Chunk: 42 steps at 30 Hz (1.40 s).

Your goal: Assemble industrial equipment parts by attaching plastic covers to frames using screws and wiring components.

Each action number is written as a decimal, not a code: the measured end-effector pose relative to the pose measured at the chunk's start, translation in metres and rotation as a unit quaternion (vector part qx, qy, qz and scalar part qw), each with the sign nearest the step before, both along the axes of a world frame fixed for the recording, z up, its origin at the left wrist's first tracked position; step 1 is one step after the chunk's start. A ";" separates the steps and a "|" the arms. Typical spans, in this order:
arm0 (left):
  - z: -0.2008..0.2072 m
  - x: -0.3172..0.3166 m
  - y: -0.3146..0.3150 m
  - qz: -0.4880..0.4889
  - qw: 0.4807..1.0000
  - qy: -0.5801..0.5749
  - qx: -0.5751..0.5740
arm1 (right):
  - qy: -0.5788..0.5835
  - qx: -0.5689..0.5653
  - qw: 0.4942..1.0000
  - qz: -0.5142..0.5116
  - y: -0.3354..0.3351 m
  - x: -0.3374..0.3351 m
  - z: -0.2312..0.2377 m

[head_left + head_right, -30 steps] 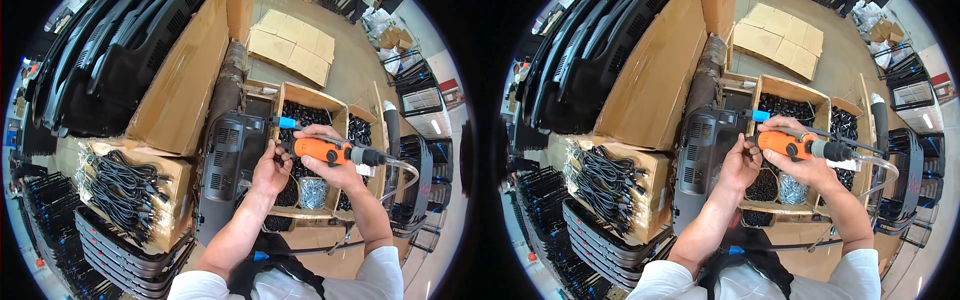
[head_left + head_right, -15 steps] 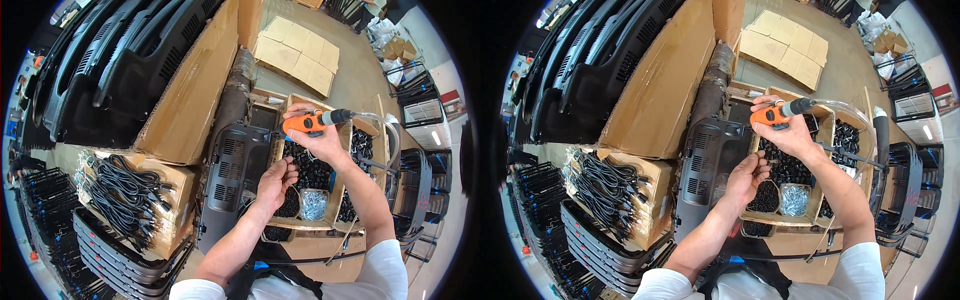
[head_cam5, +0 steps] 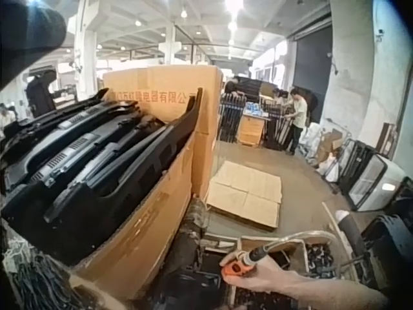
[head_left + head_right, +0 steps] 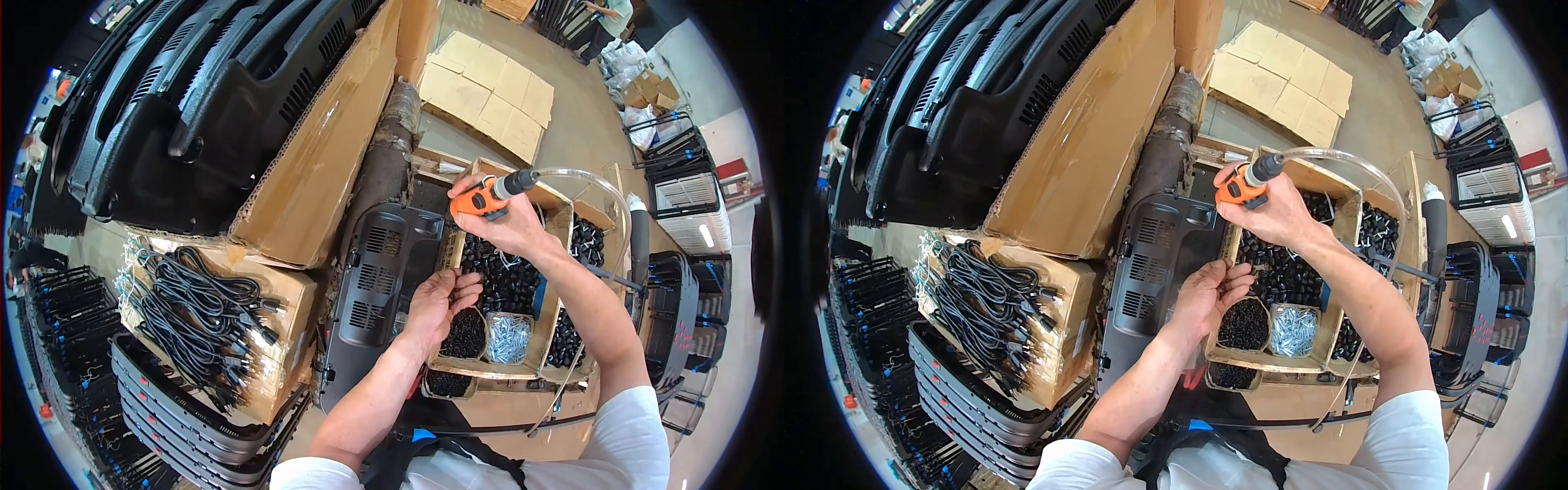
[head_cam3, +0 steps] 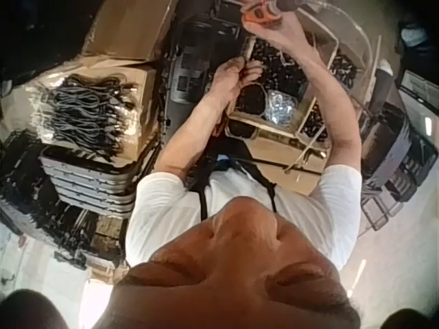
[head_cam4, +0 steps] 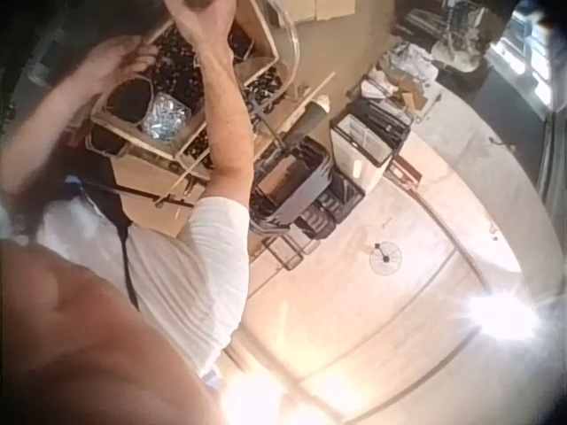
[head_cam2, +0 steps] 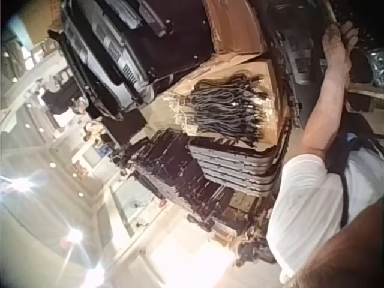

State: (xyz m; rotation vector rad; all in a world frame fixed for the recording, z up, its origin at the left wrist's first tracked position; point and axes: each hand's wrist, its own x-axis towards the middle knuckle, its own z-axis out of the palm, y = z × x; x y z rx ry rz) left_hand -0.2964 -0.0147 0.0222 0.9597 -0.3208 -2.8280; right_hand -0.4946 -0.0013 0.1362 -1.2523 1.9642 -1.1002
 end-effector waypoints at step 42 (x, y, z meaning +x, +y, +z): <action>0.028 -0.040 -0.058 0.203 0.963 -0.031 0.172 | -0.123 -0.088 0.988 -0.024 -0.024 0.029 0.022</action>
